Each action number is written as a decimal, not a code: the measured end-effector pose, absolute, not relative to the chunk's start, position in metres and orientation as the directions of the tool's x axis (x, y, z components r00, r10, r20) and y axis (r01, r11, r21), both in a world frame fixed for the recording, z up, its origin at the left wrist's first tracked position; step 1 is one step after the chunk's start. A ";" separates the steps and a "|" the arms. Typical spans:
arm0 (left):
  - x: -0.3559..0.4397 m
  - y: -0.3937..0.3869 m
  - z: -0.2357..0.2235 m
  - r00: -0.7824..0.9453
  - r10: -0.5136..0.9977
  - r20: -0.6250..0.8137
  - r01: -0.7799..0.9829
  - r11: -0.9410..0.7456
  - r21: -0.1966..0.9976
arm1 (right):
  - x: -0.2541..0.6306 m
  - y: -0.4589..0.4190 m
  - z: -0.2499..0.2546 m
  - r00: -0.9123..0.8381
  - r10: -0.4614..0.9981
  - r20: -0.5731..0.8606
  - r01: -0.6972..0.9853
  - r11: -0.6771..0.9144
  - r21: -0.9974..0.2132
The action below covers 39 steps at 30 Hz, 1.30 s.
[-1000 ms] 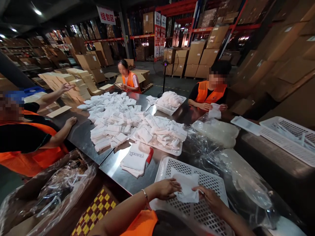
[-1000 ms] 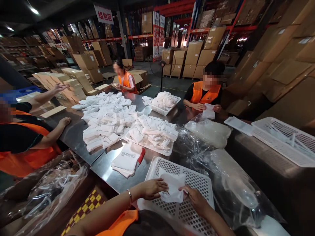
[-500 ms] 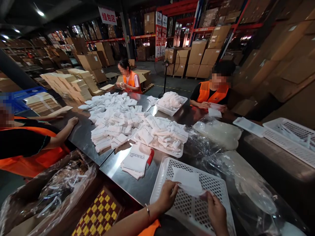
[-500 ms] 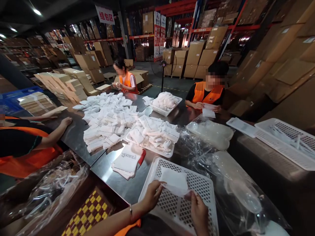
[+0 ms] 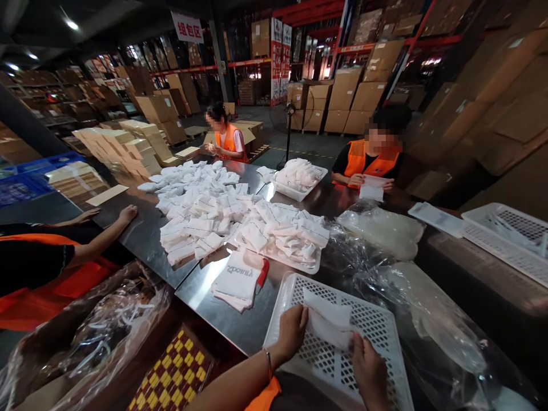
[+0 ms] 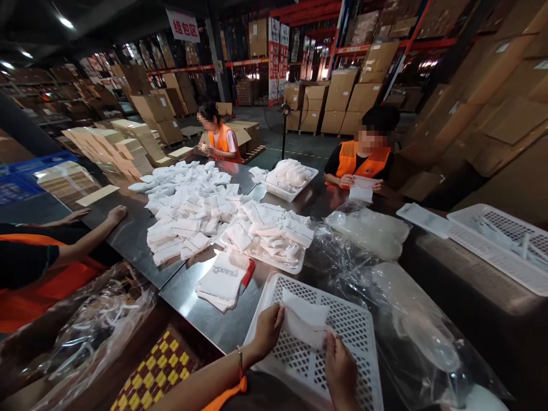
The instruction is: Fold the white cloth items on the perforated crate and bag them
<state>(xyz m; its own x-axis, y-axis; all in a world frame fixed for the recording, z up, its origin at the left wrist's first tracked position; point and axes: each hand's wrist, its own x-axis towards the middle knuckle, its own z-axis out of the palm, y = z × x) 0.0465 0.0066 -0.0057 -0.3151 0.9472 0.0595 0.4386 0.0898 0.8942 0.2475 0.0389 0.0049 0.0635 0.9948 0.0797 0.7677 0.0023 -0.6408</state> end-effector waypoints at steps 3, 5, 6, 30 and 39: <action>0.048 0.010 -0.009 -0.323 0.945 0.057 0.465 0.106 0.879 | 0.246 0.042 -0.003 0.044 0.984 0.171 0.826 0.061 -0.560; 0.048 0.010 -0.011 -0.325 0.944 0.048 0.482 0.122 0.868 | 0.245 0.044 -0.008 0.059 0.974 0.217 0.861 0.061 -0.504; 0.048 0.010 -0.012 -0.328 0.943 0.044 0.491 0.131 0.861 | 0.245 0.045 -0.010 0.067 0.970 0.232 0.874 0.056 -0.482; 0.040 0.007 -0.008 -0.366 0.928 0.066 0.560 0.163 0.813 | 0.243 0.059 0.009 -0.078 0.968 0.238 0.876 0.181 -0.446; 0.036 0.011 -0.014 -0.359 0.928 0.095 0.676 0.189 0.713 | 0.241 0.062 0.013 -0.129 0.969 0.211 0.904 0.203 -0.377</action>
<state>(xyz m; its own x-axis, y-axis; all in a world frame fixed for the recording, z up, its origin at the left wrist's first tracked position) 0.0363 0.0105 -0.0138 -0.3592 0.9284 0.0946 0.6757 0.1888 0.7126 0.2412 0.0623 0.0132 -0.1293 0.9689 0.2111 0.9036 0.2028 -0.3772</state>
